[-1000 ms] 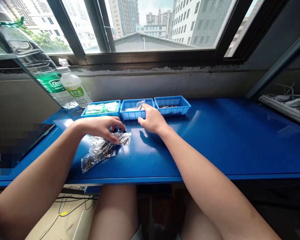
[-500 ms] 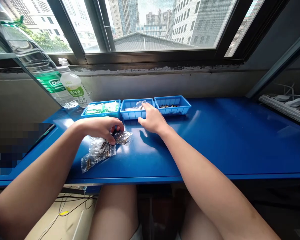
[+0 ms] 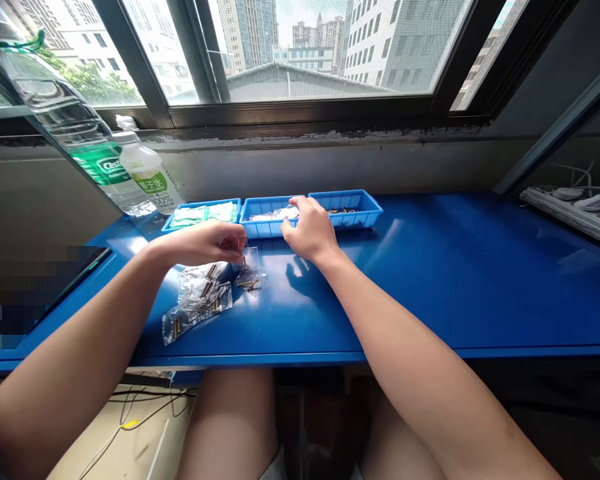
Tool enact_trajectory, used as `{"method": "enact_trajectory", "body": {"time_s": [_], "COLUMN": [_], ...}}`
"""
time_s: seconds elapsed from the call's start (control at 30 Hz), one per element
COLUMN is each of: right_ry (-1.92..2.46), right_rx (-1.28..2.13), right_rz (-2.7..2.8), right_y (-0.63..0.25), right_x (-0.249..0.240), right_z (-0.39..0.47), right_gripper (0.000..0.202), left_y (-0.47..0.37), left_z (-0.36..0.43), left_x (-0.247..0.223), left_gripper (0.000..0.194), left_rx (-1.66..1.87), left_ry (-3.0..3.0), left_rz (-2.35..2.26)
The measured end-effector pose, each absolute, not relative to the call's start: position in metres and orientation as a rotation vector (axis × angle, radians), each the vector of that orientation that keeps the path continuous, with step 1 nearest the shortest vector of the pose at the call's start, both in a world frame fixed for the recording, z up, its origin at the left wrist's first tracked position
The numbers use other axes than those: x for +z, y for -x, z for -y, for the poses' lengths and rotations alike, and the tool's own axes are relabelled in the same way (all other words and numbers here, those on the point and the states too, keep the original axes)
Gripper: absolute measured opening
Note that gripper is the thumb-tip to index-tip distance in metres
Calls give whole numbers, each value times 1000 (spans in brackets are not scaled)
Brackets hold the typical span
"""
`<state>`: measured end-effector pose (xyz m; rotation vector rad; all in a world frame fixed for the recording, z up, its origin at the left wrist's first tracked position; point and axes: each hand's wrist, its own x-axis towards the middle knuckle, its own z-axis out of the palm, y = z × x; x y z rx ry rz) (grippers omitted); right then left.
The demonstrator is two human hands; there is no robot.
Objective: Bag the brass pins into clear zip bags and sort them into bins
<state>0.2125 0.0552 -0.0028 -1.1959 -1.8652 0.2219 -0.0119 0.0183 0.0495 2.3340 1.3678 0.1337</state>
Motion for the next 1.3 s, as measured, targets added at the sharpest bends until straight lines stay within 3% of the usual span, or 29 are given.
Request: {"method": "enact_trajectory", "body": {"time_s": [0.17, 0.43, 0.7, 0.87, 1.17, 1.3], "right_ry": [1043, 733, 713, 731, 639, 621], "right_rx": [328, 613, 594, 594, 786, 740], "right_rz": [1920, 2250, 2241, 2123, 2015, 2041], "right_y": [-211, -204, -203, -203, -204, -204], "right_x": [3, 0, -1, -1, 2, 2], "right_z": [-48, -40, -41, -39, -32, -33], "right_gripper": [24, 26, 23, 10, 48, 37], "left_y": [12, 4, -2, -3, -4, -3], "left_z": [-20, -20, -20, -21, -24, -24], "left_x": [45, 37, 32, 25, 20, 21], "left_gripper": [24, 26, 26, 25, 31, 33], "left_rx": [328, 595, 710, 827, 1026, 1010], "left_ry": [-2379, -2433, -2368, -2235, -2107, -2115], "left_rz": [-1328, -1240, -1241, -1178, -1143, -1206]}}
